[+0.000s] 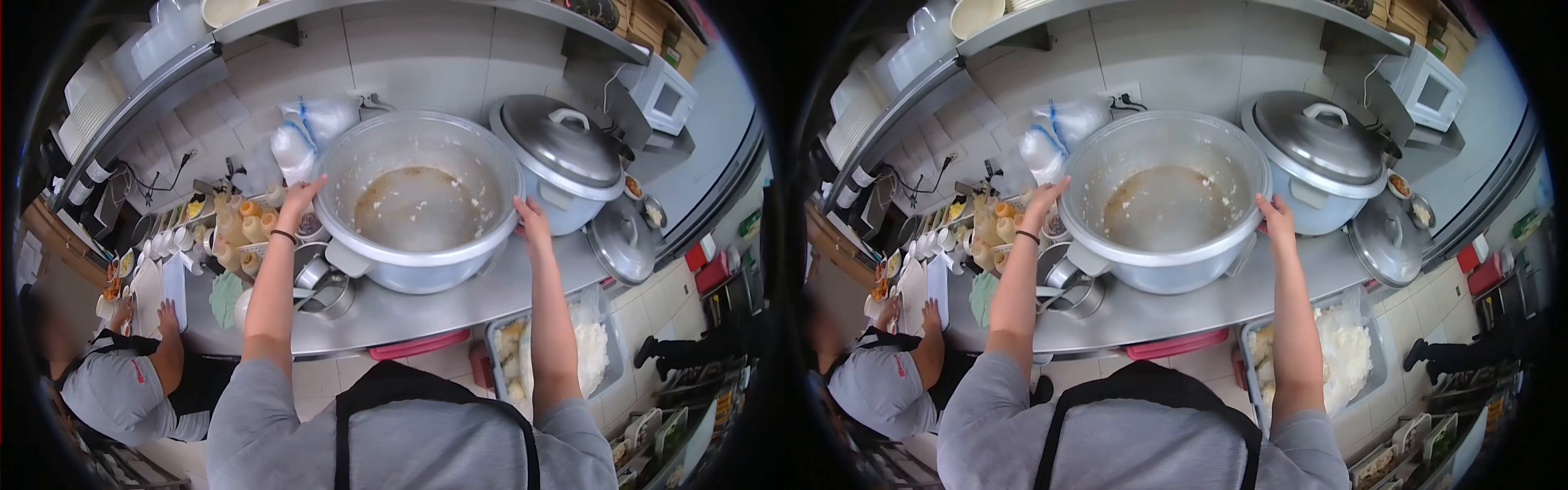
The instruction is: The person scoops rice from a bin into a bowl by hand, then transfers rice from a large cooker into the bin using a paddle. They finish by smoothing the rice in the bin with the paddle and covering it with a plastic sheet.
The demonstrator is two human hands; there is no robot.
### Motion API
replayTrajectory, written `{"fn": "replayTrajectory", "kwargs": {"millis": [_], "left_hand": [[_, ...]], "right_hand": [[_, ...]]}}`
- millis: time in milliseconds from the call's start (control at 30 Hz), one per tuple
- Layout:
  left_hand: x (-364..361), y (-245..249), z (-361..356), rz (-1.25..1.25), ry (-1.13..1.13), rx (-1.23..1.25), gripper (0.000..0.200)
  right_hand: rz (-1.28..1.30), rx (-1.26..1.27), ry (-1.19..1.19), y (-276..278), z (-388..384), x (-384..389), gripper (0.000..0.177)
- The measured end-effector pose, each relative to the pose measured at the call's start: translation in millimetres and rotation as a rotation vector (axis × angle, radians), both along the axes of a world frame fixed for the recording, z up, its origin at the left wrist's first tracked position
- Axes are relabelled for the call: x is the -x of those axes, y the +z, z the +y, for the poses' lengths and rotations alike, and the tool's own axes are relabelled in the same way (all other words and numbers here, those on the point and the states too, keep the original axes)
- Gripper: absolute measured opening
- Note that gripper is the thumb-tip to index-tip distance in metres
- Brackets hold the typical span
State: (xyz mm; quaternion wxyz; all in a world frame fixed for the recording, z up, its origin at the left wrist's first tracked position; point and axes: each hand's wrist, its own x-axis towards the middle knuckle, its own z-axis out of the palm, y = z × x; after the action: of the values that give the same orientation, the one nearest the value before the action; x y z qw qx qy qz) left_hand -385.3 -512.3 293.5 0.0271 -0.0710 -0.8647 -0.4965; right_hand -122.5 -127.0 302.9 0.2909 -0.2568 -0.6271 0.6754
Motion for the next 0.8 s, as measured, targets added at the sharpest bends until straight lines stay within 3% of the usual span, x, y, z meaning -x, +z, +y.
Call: {"fn": "replayTrajectory", "kwargs": {"millis": [33, 67, 100, 167, 200, 300, 433, 567, 633, 767, 800], "left_hand": [[-1, 1, 5, -0.090, -0.079, -0.128, 0.053], [1, 3, 7, -0.177, -0.156, -0.254, 0.048], [9, -2, 9, -0.150, -0.099, -0.224, 0.035], [-2, 9, 14, -0.149, -0.094, -0.335, 0.029], [0, 14, 15, -0.136, -0.080, -0.343, 0.029], [13, 31, 19, -0.115, -0.125, -0.489, 0.024], [10, 96, 22, -0.140, -0.166, -0.787, 0.013], [-31, 166, 9, -0.277, -0.291, -0.910, 0.004], [-65, 181, -3, -0.152, -0.282, -0.952, 0.005], [-167, 207, -47, -0.103, -0.109, -0.919, 0.007], [-193, 209, -60, -0.097, -0.058, -0.864, 0.007]], "right_hand": [[0.010, 0.200, 0.058, 0, 8, 9, 0.057], [0.043, 0.236, 0.073, -3, 18, 16, 0.051], [0.052, 0.224, 0.086, -6, 30, 20, 0.051], [0.090, 0.189, 0.238, -8, 44, 26, 0.048], [0.176, 0.236, 0.205, -9, 49, 32, 0.045], [0.292, 0.248, 0.124, 18, 60, 40, 0.035], [0.495, 0.244, 0.327, 89, 63, 29, 0.018], [0.566, 0.367, 0.536, 123, 85, 7, 0.027], [0.554, 0.365, 0.507, 140, 63, -21, 0.032], [0.615, 0.414, 0.760, 146, 31, -79, 0.038], [0.708, 0.269, 0.960, 159, -9, -95, 0.050]]}}
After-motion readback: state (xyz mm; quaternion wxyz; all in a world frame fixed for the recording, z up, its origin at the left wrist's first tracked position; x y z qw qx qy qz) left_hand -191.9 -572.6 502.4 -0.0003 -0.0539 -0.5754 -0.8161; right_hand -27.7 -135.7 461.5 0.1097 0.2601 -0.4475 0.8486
